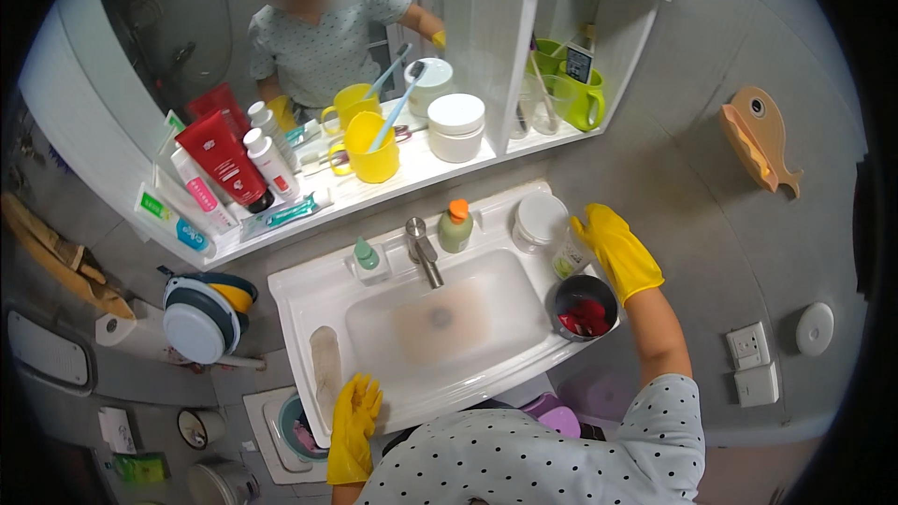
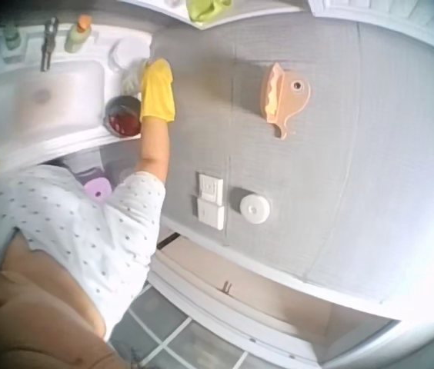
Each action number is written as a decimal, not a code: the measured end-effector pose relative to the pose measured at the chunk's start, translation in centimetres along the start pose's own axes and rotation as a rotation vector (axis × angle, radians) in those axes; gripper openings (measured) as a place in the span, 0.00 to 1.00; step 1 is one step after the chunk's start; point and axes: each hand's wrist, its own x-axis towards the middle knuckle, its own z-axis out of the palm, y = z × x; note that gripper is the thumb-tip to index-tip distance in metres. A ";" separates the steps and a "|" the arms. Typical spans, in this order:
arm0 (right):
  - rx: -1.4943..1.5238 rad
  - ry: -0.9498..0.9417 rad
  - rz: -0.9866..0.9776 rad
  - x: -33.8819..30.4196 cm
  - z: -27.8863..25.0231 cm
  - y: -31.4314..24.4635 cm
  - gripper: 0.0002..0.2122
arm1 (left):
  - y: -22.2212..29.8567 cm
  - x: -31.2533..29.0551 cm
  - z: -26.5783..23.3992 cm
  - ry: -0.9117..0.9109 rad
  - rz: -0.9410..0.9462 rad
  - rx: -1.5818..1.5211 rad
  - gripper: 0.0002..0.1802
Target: The person cleans a bathroom sink using a cloth and a sponge. They wipe the basin and faucet area, rinse the cloth under running water, and scrub the sink surface. Finally, they remove their yellow rubber gloves and hang them on a wall rack.
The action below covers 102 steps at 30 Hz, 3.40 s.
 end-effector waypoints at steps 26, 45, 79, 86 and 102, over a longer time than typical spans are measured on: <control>2.005 -1.440 0.156 7.9 8.6 -19.5 0.20 | -1.9 -0.7 -6.2 0.211 0.043 -0.250 0.21; 2.034 -1.600 -0.159 10.0 11.5 -17.7 0.19 | -3.8 -0.6 -6.9 0.186 0.106 -0.340 0.24; 0.560 -0.394 -1.539 -23.5 19.9 -48.0 0.26 | -2.6 0.3 -11.0 0.462 0.806 1.506 0.22; 0.427 -0.296 -1.534 -18.2 21.3 -48.8 0.25 | -2.1 0.5 -10.8 0.475 0.863 1.383 0.19; 0.607 -0.379 -1.785 -18.1 21.7 -48.7 0.25 | -1.9 1.0 -11.3 0.507 0.943 1.380 0.16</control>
